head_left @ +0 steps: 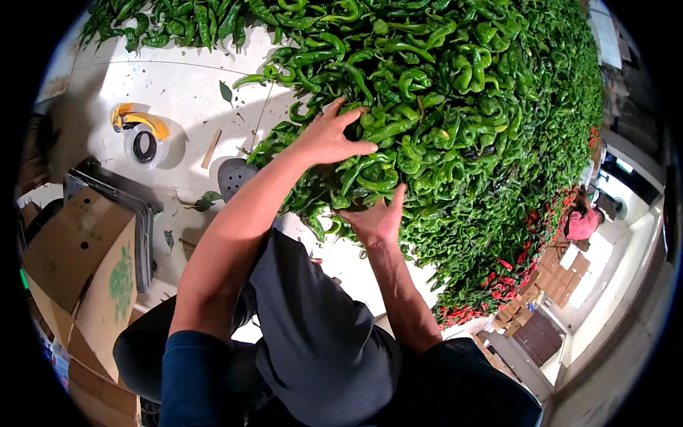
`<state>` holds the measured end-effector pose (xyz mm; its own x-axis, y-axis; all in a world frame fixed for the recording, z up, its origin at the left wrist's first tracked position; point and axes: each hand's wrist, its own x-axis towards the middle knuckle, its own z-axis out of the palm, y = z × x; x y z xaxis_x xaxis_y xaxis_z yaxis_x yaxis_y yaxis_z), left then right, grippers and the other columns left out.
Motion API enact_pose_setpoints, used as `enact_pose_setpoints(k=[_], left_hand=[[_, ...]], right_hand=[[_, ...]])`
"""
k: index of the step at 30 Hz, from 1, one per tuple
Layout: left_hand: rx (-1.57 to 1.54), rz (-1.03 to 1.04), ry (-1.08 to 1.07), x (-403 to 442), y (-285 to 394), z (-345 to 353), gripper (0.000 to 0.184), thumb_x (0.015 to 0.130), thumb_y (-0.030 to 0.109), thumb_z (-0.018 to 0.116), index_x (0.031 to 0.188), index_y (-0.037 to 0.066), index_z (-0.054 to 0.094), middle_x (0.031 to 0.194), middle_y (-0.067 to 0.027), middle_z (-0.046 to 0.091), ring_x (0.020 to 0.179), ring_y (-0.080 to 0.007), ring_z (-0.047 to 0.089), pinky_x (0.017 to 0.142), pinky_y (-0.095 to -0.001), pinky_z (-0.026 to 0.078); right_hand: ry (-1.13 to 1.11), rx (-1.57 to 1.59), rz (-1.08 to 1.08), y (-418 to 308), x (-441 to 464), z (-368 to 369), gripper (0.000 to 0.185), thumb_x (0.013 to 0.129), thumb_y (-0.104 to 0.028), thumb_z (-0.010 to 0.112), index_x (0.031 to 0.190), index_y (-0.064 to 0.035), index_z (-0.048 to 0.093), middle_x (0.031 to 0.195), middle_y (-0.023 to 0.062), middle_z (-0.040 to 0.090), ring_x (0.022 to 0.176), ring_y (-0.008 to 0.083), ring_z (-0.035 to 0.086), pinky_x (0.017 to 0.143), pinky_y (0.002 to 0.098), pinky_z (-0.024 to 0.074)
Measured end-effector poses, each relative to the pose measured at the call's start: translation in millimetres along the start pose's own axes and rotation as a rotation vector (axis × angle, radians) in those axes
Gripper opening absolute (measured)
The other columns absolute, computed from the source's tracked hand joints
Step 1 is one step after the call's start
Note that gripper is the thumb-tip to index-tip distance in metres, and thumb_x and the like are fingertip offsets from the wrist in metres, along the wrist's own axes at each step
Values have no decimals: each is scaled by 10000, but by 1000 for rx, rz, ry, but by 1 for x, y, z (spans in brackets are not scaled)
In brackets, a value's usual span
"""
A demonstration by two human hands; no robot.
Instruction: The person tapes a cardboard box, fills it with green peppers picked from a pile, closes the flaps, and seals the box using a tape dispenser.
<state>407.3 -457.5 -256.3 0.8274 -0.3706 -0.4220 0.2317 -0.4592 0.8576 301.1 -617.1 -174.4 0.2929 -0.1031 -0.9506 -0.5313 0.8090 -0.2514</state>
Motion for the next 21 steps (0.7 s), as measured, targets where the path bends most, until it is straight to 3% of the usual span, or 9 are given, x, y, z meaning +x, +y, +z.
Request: enact_pose_setpoints(k=[1,4,5,6,8,10,13,17,21], left_hand=[[-50,-44,-25,3,5,-7,959,755,630,767,1549,233,403,1646,-248,199,1481,-409,321,1183,-453,351],[-36,-101,-118,10,12,-13,979,774,644,751,1584,284,335,1674,-209,143,1498,-400,298,1202,-454,328],[-21,-102,-135,2,16,-12,964,781,640,747,1582,291,339,1677,-204,134,1493,-405,305,1205,-461,325],[-6,-104,-150,-9,21,-11,948,789,636,743,1579,298,344,1680,-199,125,1488,-410,313,1208,-468,321],[-2,-33,-121,-34,25,-3,842,820,558,747,1547,316,396,1673,-181,163,1443,-433,381,1186,-509,356],[75,70,-141,-63,35,5,757,825,497,762,1498,326,462,1644,-162,240,1394,-453,432,1148,-521,404],[73,231,-12,-95,26,17,652,831,417,779,1425,288,542,1585,-125,333,1299,-483,477,1070,-522,467],[96,326,101,-103,17,28,614,832,461,772,1378,252,582,1566,-92,351,1134,-485,530,974,-536,516],[-3,337,65,-114,21,20,634,835,376,802,1391,179,570,1547,-135,371,1328,-450,420,1102,-515,411]], right_hand=[[25,76,9,-5,3,-6,1093,863,-816,508,1631,-150,107,1686,187,75,1527,447,127,1188,708,61],[-339,-15,80,-14,19,-17,1098,860,-837,477,1627,-137,118,1683,182,100,1522,444,146,1186,712,80],[-390,-156,23,-14,20,-12,1097,858,-856,442,1622,-128,145,1682,174,112,1516,454,154,1177,724,93],[-382,-155,7,-14,19,-7,945,913,-801,419,1598,-172,254,1652,133,243,1503,425,215,1147,760,139],[-305,-229,41,-11,16,-9,854,942,-761,422,1569,-191,318,1634,122,282,1492,412,251,1137,747,209],[-258,-446,-133,-3,-1,-14,713,1005,-681,369,1523,-192,394,1552,137,417,1434,342,396,1117,685,336],[-360,-240,-40,-1,8,-35,627,1064,-582,300,1476,-132,446,1432,117,554,1265,297,585,1044,474,516],[-330,-184,-73,11,1,-34,590,1068,-544,362,1437,-98,479,1368,158,585,1214,324,606,1033,476,513],[-371,-248,-162,18,-9,-25,555,1064,-512,405,1429,-101,485,1336,136,608,1203,299,616,1019,445,528]])
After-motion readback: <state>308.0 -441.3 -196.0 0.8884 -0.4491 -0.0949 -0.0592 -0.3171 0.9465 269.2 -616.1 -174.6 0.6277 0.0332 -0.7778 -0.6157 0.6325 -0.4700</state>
